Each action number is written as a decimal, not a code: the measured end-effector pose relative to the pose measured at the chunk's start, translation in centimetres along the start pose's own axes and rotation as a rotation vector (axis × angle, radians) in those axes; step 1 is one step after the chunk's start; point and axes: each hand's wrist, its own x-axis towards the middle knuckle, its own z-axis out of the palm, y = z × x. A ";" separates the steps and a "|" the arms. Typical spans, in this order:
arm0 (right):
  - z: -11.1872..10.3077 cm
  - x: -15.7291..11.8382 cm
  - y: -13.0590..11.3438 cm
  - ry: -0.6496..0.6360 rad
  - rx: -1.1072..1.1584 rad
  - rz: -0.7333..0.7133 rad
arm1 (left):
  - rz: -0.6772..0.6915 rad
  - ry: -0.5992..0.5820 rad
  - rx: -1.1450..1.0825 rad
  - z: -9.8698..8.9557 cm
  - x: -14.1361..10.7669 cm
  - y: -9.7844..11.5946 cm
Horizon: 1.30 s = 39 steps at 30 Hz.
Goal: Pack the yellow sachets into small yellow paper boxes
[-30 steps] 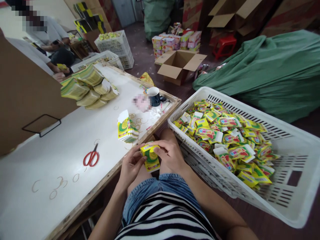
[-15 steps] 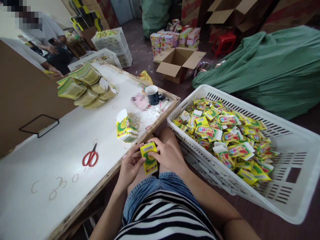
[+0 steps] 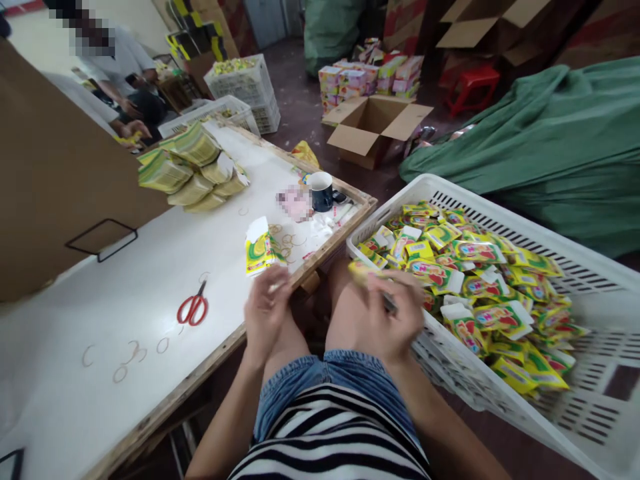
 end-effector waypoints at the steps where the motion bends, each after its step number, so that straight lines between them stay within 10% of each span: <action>1: -0.8 0.7 0.5 0.085 -0.117 -0.015 | 0.048 0.166 0.125 -1.1 1.1 -0.3; 4: -2.2 1.7 1.8 0.131 -0.262 0.001 | -0.078 0.463 0.451 -4.8 4.4 -1.7; 10: 0.3 -0.7 0.6 -0.108 -0.041 0.091 | -0.294 0.303 0.157 -7.6 6.6 -3.9; 14: 2.1 -1.2 -1.9 -0.208 0.105 0.041 | -0.236 0.278 0.042 -6.4 4.4 -2.0; 19: 3.8 -1.1 -4.5 -0.450 0.113 -0.141 | -0.032 -0.021 0.048 -3.3 -1.1 1.2; 24: 4.5 -1.8 -4.3 -0.566 0.227 0.049 | 0.103 -0.184 0.064 -2.0 -3.8 1.6; 33: 4.1 -3.3 -4.7 -0.573 0.483 0.269 | -0.383 -0.569 -0.451 -1.4 -3.2 -0.1; 39: 3.8 -3.4 -4.5 -0.454 0.360 0.233 | -0.515 -0.372 -0.578 -0.1 -3.6 -0.8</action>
